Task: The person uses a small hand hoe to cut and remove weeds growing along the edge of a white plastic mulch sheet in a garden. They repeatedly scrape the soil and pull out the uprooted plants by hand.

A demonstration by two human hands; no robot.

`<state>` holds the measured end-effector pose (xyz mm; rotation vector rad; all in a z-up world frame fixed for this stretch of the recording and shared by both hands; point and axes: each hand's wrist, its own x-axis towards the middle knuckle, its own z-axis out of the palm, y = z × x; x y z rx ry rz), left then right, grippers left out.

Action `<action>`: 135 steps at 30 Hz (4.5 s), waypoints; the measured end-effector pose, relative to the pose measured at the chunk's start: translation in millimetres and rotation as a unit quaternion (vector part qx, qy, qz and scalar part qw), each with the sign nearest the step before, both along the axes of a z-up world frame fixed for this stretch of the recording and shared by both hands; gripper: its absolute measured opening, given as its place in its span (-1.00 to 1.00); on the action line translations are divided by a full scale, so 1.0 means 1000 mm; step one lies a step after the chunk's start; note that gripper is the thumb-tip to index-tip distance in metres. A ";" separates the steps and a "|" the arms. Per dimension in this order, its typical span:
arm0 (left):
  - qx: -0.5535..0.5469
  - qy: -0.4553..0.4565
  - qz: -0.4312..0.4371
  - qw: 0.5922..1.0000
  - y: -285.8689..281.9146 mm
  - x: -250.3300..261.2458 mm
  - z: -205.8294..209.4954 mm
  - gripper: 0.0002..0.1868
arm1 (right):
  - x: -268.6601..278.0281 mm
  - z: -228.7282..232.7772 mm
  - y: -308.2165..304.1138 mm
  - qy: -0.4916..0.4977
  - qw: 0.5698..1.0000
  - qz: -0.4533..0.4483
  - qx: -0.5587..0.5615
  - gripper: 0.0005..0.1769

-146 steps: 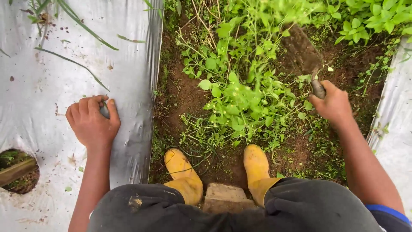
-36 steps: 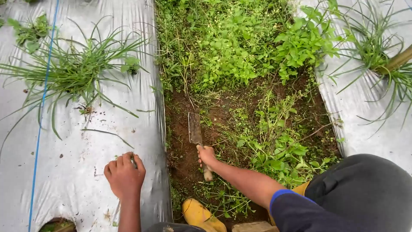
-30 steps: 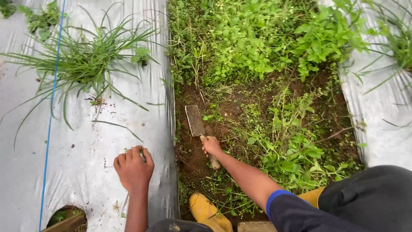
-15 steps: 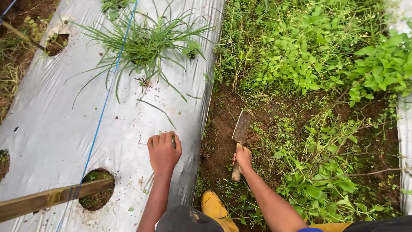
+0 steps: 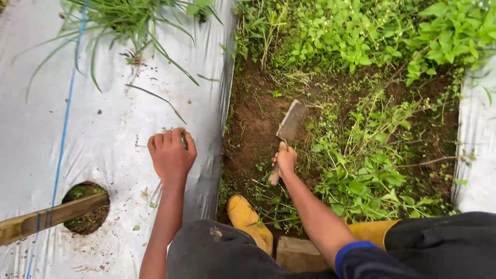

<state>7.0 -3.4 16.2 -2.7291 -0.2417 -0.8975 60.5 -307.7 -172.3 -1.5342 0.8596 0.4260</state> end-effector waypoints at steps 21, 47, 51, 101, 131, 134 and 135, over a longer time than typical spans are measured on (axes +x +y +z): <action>-0.021 0.044 0.002 0.999 0.006 0.001 -0.016 -0.87 | 0.030 -0.013 0.028 -0.008 1.000 -0.002 0.004 -0.63; -0.037 0.057 -0.014 0.998 0.009 -0.007 -0.023 -0.88 | -0.071 0.022 -0.013 -0.073 0.997 0.020 0.014 -0.61; -0.042 0.060 -0.011 0.997 0.010 -0.009 -0.026 -0.88 | -0.076 -0.009 -0.024 -0.074 0.996 0.052 0.002 -0.63; -0.028 0.016 -0.064 0.997 0.008 -0.011 -0.020 -0.88 | -0.083 0.095 -0.020 0.085 0.990 0.110 -0.040 -0.81; -0.028 0.023 -0.062 0.997 0.017 -0.012 -0.028 -0.91 | 0.023 0.227 -0.169 0.152 0.647 0.645 -0.376 -0.75; -0.029 0.024 -0.061 0.997 0.015 -0.014 -0.026 -0.91 | 0.017 0.189 -0.171 0.136 0.612 0.666 -0.404 -0.63; -0.028 0.022 -0.059 0.998 0.014 -0.014 -0.025 -0.91 | 0.018 0.176 -0.173 0.136 0.595 0.670 -0.422 -0.48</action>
